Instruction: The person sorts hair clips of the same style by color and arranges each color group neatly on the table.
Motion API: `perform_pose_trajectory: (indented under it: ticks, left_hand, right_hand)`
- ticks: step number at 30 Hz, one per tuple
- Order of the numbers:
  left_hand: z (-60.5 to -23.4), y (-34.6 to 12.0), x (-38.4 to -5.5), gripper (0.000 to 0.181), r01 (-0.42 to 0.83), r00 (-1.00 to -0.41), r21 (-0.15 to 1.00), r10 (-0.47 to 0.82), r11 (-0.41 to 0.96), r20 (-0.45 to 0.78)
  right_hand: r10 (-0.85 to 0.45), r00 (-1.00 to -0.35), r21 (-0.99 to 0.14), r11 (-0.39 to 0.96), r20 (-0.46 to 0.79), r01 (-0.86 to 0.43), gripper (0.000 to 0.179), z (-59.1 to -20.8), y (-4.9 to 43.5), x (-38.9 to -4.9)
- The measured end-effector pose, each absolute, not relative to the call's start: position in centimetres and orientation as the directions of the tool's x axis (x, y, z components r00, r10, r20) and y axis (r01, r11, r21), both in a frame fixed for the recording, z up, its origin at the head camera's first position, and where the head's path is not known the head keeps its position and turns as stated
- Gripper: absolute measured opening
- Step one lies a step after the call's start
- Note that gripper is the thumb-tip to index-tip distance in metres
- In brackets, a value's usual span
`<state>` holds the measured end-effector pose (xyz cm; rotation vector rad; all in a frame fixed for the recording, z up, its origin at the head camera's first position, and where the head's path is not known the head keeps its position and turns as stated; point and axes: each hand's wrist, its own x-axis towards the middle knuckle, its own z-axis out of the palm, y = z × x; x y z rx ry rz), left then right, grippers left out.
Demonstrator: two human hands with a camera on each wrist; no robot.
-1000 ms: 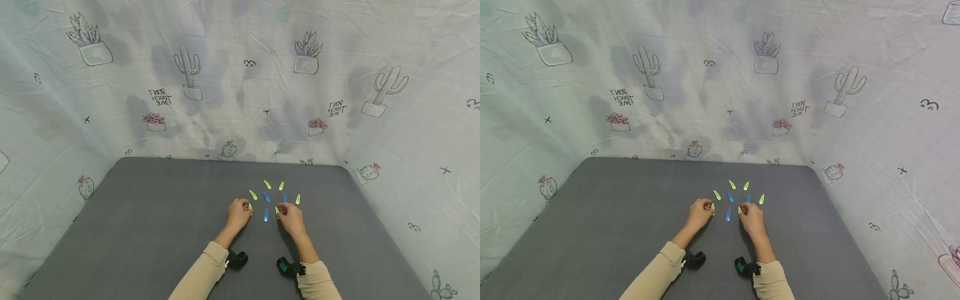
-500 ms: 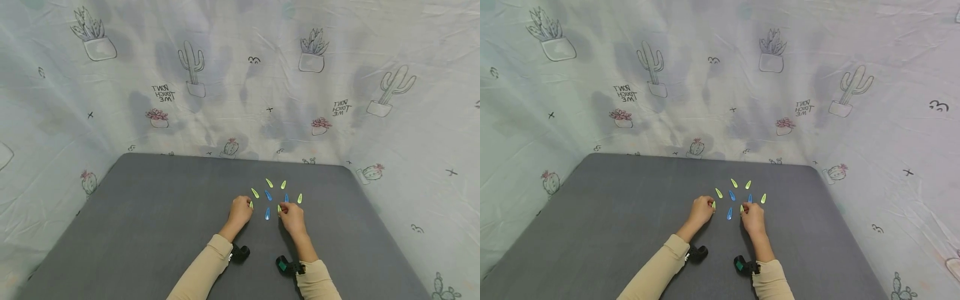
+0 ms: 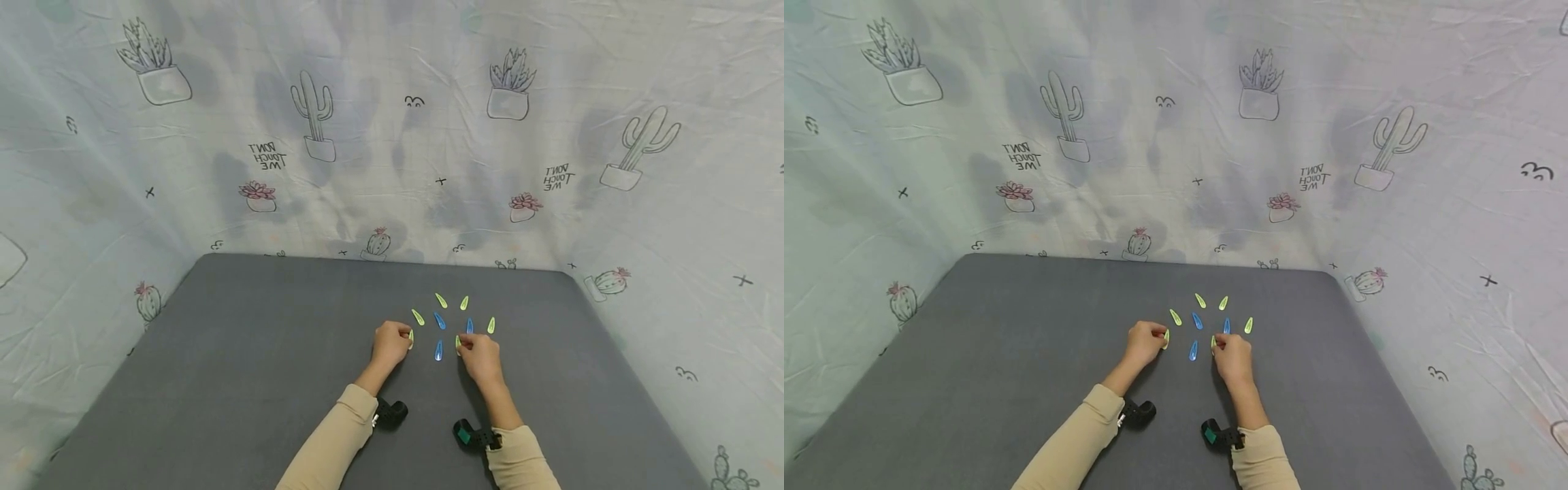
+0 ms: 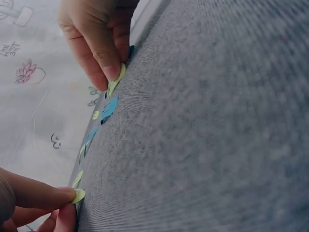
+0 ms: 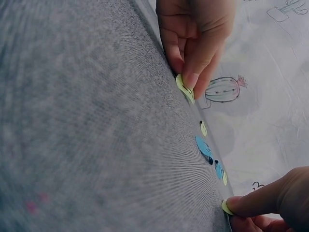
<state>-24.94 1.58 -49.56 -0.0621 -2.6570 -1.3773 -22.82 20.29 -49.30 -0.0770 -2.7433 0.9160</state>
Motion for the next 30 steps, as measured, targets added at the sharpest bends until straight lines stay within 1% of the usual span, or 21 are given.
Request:
perform_pose_trajectory:
  ticks: [3,8,15,20,23,25,30]
  left_hand:
    - [-49.9,1.2,-25.0,0.021,0.103,-0.987,0.837,-0.048,0.537,0.153]
    - [-50.2,0.6,-25.1,0.021,0.055,-0.992,0.912,-0.08,0.408,0.096]
    - [-50.0,-0.6,-25.5,0.024,-0.039,-0.996,0.989,-0.079,0.14,-0.028]
    - [-48.6,-2.4,-24.9,0.026,-0.044,-0.997,0.999,-0.066,-0.01,-0.044]
    - [-48.6,-3.7,-24.9,0.026,-0.064,-0.994,0.998,-0.092,-0.029,-0.066]
    - [-49.7,-4.5,-25.6,0.026,-0.068,-0.99,0.997,-0.12,-0.028,-0.071]
    - [-50.1,-6.5,-25.9,0.025,-0.081,-0.982,0.997,-0.176,0.022,-0.076]
  right_hand:
    - [0.136,-0.969,-0.61,0.792,0.204,-0.018,0.021,-49.4,20.2,-22.7]
    - [0.14,-0.973,-0.627,0.779,0.181,-0.005,0.021,-49.6,20.2,-22.8]
    - [0.143,-0.972,-0.648,0.762,0.184,-0.011,0.021,-49.5,20.3,-22.9]
    - [0.151,-0.973,-0.664,0.747,0.175,-0.003,0.02,-49.4,20.3,-22.9]
    - [0.155,-0.973,-0.671,0.742,0.172,0.0,0.02,-49.4,20.3,-22.9]
    - [0.155,-0.972,-0.675,0.737,0.175,-0.004,0.02,-49.4,20.3,-22.8]
    - [0.153,-0.969,-0.691,0.723,0.193,-0.023,0.019,-49.2,20.1,-22.8]
